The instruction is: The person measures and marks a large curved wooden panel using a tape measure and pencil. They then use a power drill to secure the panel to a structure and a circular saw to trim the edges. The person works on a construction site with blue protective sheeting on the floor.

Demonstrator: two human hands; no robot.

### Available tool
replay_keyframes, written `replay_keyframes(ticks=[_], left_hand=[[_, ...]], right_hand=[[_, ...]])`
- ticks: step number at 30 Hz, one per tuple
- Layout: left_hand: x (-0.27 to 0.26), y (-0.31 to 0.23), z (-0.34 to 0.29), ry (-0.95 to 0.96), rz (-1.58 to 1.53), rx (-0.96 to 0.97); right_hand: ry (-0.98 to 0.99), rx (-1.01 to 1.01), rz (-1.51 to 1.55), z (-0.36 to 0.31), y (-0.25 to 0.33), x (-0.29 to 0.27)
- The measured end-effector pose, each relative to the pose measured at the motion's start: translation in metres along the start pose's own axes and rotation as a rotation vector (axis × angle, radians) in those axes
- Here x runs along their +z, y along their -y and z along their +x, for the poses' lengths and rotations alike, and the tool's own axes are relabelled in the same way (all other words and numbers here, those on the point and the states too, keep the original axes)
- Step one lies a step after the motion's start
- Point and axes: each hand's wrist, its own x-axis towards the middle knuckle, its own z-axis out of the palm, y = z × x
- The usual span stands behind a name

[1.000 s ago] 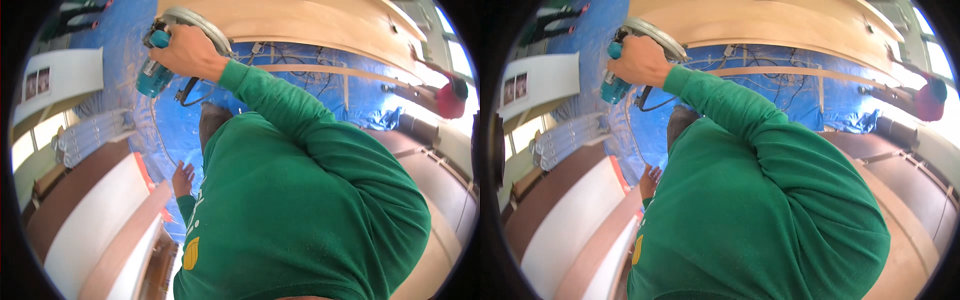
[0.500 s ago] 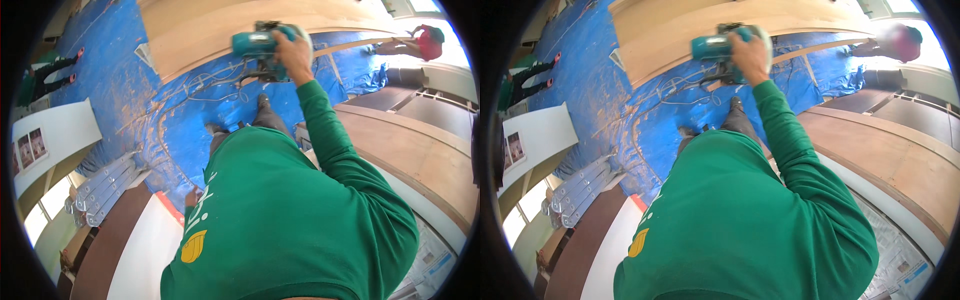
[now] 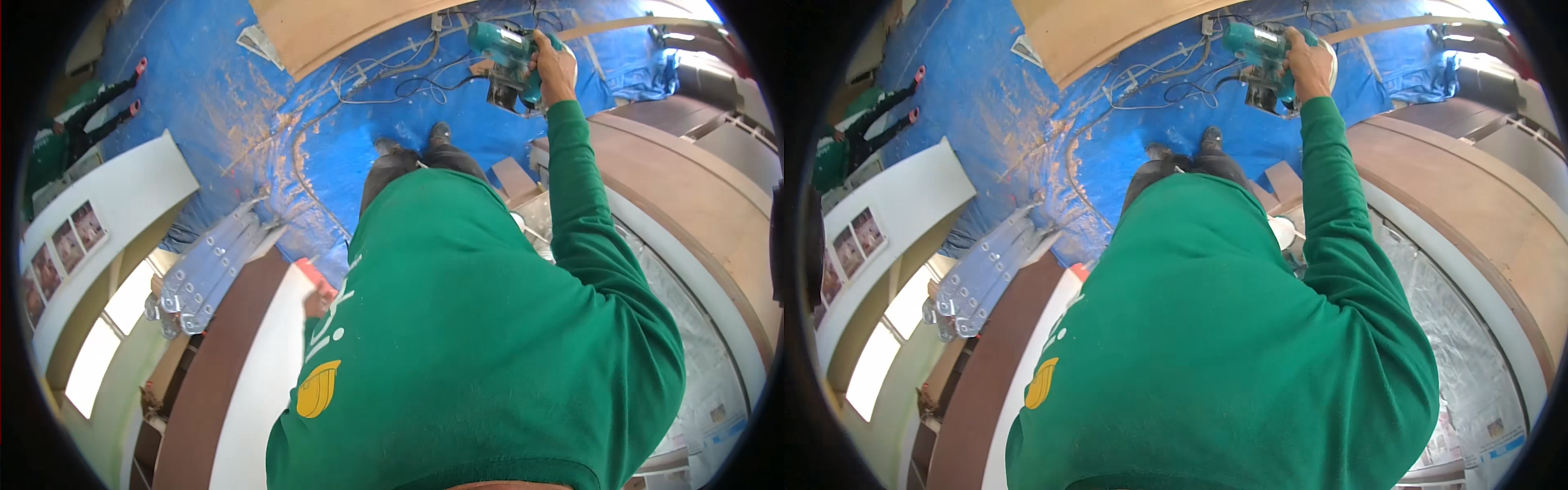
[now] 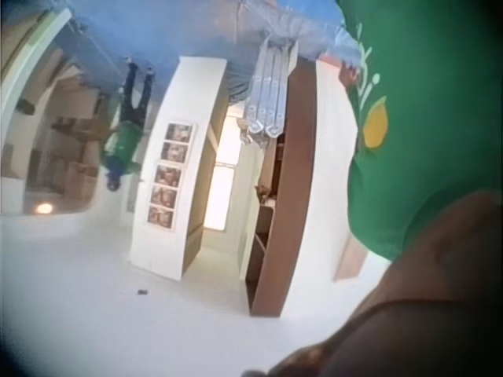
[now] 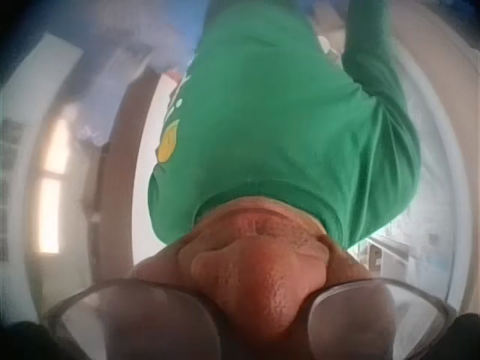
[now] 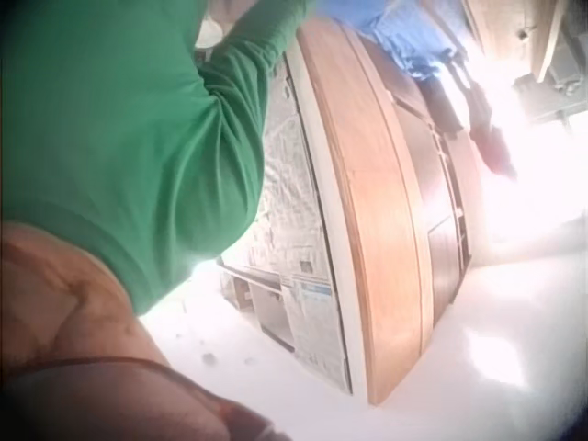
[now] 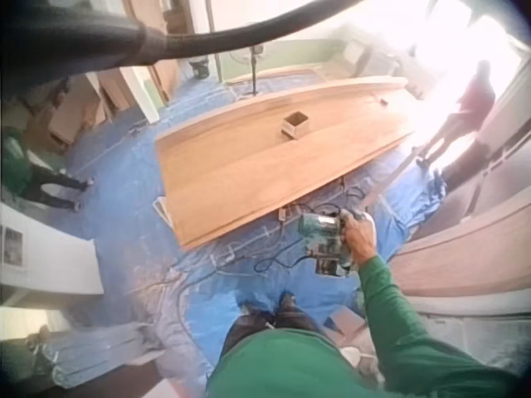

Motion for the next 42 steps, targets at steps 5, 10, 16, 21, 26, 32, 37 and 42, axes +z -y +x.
replay_keyframes(ticks=[5, 10, 16, 21, 26, 32, 37, 42], left_hand=[[-0.008, -0.094, 0.018, 0.157, -0.551, -0.557], [-0.073, -0.126, 0.079, 0.221, -0.505, -0.535], [-0.182, -0.109, 0.177, 0.267, -0.421, -0.397], [-0.342, -0.134, 0.332, 0.028, -0.213, -0.242], [-0.438, -0.256, 0.487, -0.111, 0.269, 0.251], [-0.396, -0.429, 0.535, -0.024, 0.53, 0.527], [-0.31, -0.515, 0.561, -0.041, 0.649, 0.509], [-0.262, -0.497, 0.596, 0.013, 0.487, 0.291]], right_hand=[[-0.015, 0.085, 0.021, -0.01, -0.039, -0.017], [-0.07, 0.152, 0.064, -0.017, -0.094, -0.036], [-0.077, 0.154, -0.005, -0.061, -0.126, -0.064], [-0.236, 0.126, -0.504, -0.114, -0.143, -0.07], [-0.302, 0.19, -0.36, -0.175, -0.164, -0.069], [-0.258, 0.283, -0.293, -0.193, -0.2, -0.063], [-0.246, 0.315, -0.294, -0.177, -0.206, -0.067], [-0.145, 0.313, -0.381, -0.113, -0.28, -0.079]])
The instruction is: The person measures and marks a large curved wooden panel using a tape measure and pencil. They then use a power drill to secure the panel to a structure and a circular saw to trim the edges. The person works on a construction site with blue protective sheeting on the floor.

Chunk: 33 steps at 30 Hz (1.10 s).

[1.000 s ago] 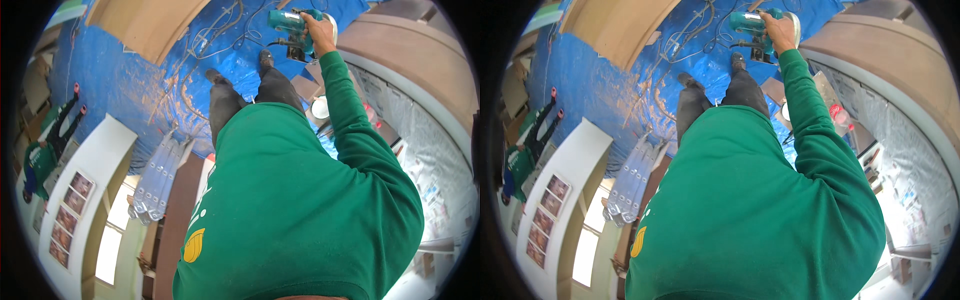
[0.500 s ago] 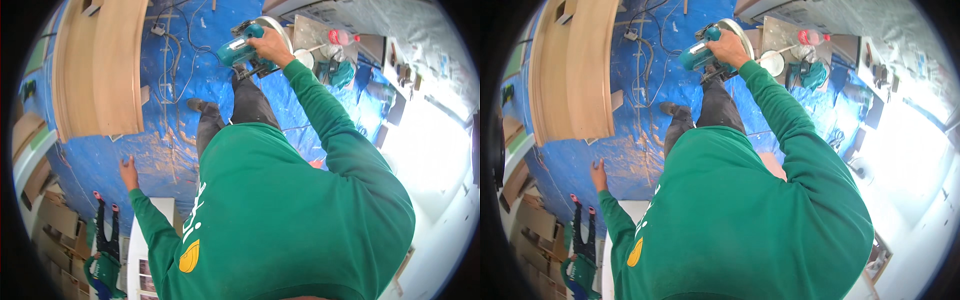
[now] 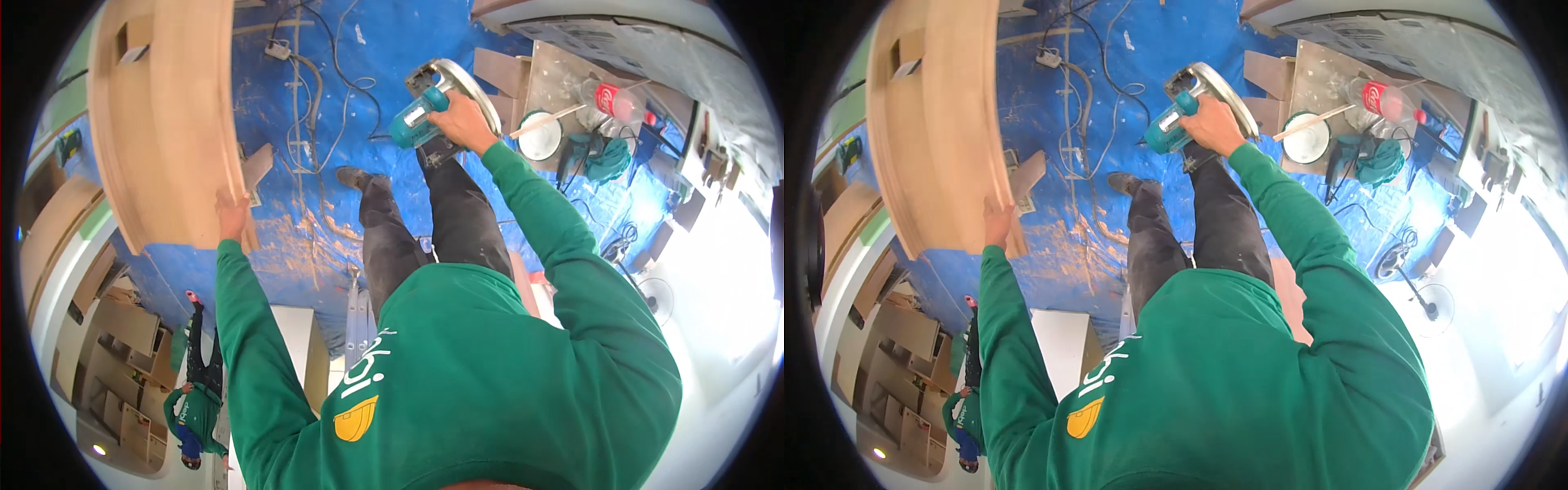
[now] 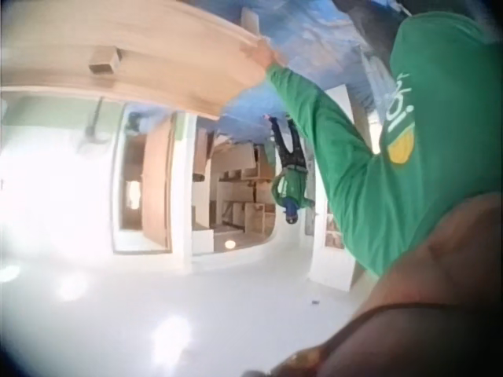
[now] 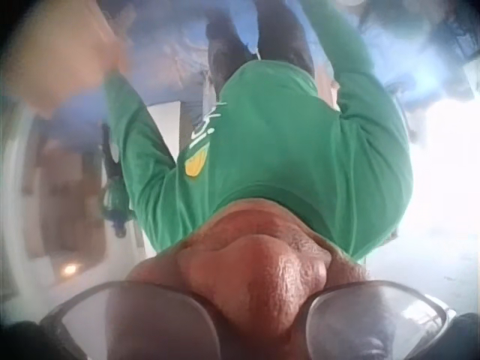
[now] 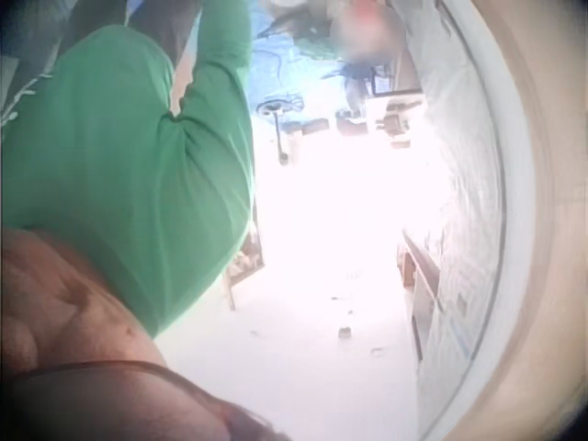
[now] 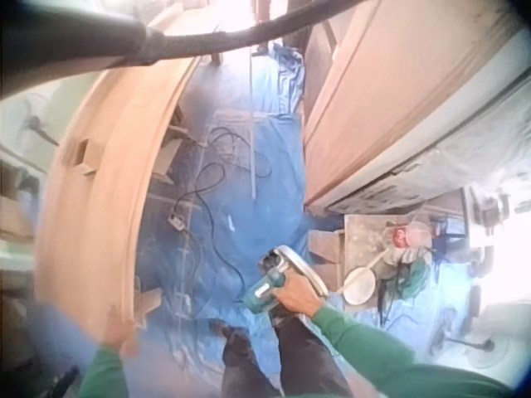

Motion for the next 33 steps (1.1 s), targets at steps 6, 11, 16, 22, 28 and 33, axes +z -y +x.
replay_keyframes(ticks=[6, 11, 16, 22, 28, 33], left_hand=[[0.017, -0.013, -0.009, 0.039, 0.084, -0.099], [0.004, -0.048, -0.024, 0.129, 0.011, -0.174], [0.008, -0.071, -0.035, 0.139, 0.025, -0.237], [0.009, -0.076, -0.036, 0.122, 0.033, -0.291], [0.007, -0.079, -0.036, 0.171, -0.034, -0.341], [0.013, -0.091, -0.037, 0.151, -0.089, -0.333]], right_hand=[[0.098, -0.011, -0.065, 0.136, -0.078, 0.046], [0.078, -0.013, -0.159, 0.247, -0.158, 0.091], [0.033, 0.051, -0.206, 0.311, -0.196, 0.114], [-0.042, -0.031, -0.311, 0.356, -0.235, 0.14], [-0.124, -0.092, -0.487, 0.376, -0.268, 0.177], [-0.088, -0.091, -0.498, 0.375, -0.293, 0.196]])
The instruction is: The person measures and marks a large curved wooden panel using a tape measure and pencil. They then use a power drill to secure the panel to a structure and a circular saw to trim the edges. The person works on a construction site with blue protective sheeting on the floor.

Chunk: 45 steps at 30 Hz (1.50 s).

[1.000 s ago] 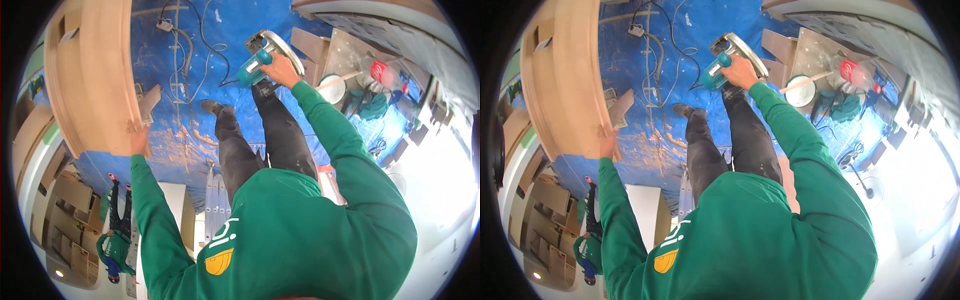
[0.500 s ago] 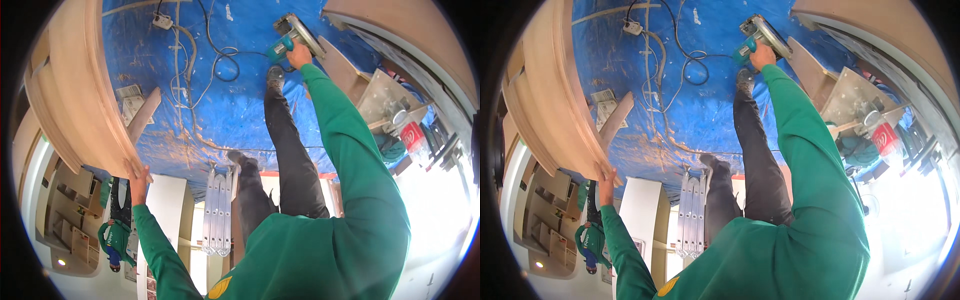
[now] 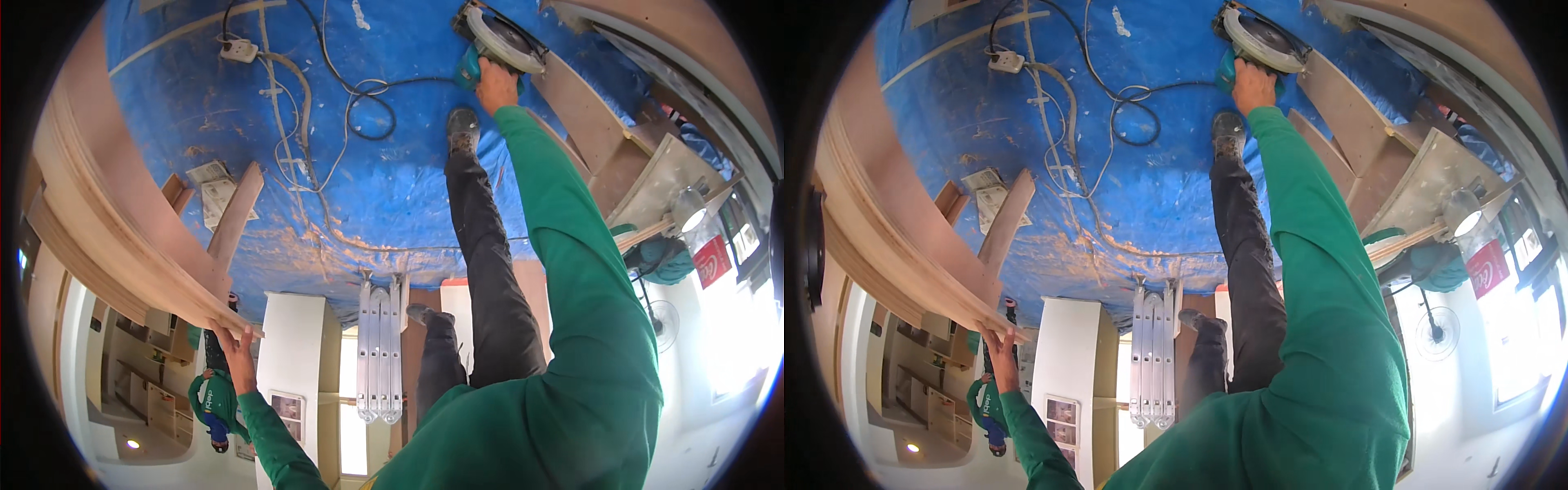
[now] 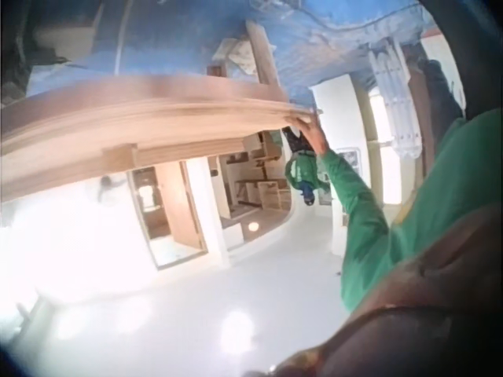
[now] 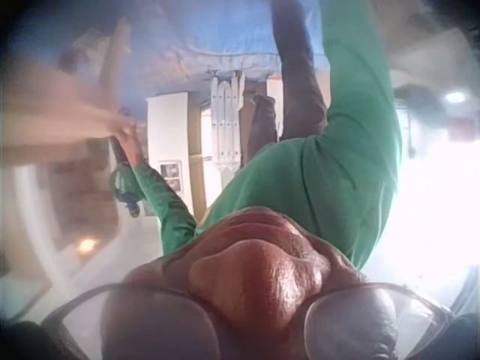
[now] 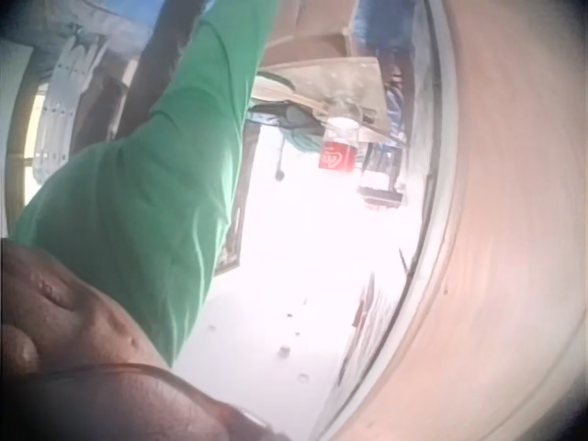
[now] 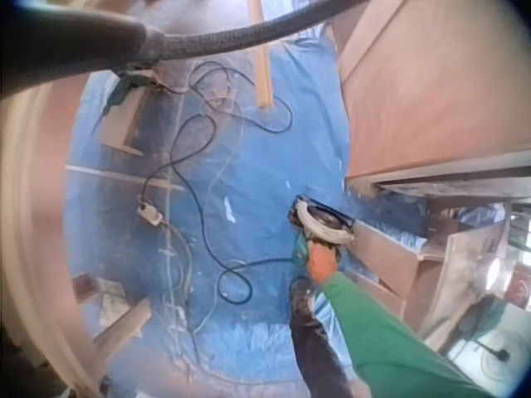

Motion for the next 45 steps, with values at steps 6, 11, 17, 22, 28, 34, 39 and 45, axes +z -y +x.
replay_keyframes(ticks=[6, 11, 17, 22, 28, 34, 39, 45], left_hand=[[0.003, -0.005, -0.003, -0.005, -0.001, -0.023], [0.008, -0.012, -0.009, -0.007, -0.035, -0.072], [0.003, -0.001, -0.007, -0.007, -0.086, -0.034], [0.002, 0.001, -0.003, -0.045, -0.051, -0.044], [-0.012, 0.005, 0.004, 0.03, 0.001, 0.006], [-0.075, 0.079, 0.083, 0.281, 0.677, 0.652], [-0.026, 0.04, 0.016, -0.036, -0.207, 0.169], [0.02, 0.113, -0.033, -0.027, 0.067, 0.363]], right_hand=[[-0.035, 0.031, 0.046, -0.016, 0.005, 0.025], [-0.073, 0.038, 0.121, -0.023, -0.013, 0.049], [-0.113, 0.028, 0.159, -0.028, -0.014, 0.05], [0.239, 0.143, 0.075, -0.02, -0.008, 0.027], [-0.164, 0.074, 0.022, -0.175, 0.051, -0.04], [-0.07, 0.334, 0.525, -0.435, 0.066, -0.117], [-0.186, 0.724, 0.554, -0.564, 0.035, -0.196], [-0.594, 0.758, 0.331, -0.556, -0.132, -0.22]])
